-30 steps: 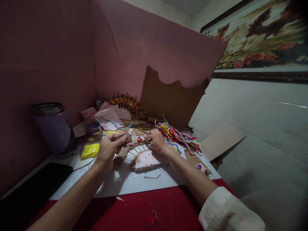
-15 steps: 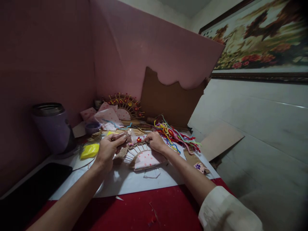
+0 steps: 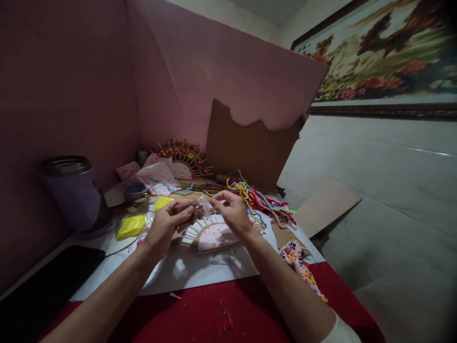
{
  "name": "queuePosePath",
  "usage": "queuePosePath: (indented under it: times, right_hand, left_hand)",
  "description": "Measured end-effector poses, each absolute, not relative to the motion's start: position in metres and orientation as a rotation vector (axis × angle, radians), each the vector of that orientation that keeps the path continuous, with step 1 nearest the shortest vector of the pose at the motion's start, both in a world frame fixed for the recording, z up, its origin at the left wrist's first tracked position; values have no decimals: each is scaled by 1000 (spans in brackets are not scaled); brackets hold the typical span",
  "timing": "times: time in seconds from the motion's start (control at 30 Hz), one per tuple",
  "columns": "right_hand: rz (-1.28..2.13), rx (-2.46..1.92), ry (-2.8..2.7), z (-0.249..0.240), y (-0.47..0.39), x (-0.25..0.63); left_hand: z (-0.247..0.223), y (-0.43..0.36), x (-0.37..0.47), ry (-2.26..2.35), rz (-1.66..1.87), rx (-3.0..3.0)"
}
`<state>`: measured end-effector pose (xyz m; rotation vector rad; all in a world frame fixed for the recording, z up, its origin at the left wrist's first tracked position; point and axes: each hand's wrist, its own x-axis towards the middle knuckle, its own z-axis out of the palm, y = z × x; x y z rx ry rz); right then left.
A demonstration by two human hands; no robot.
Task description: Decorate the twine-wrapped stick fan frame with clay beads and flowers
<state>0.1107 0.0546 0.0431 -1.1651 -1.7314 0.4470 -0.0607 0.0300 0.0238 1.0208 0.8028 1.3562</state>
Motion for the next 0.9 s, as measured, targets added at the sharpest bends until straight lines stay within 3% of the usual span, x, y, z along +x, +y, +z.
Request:
queuePosePath:
  times: [0.33,0.9]
  right_hand:
    - [594,-893,-1665,27,35,115]
    - [996,-942,-1366,3,33,108]
  left_hand:
    - [18,34,-63,849,1339,1074]
    - [16,33,-62,882,1091,1166]
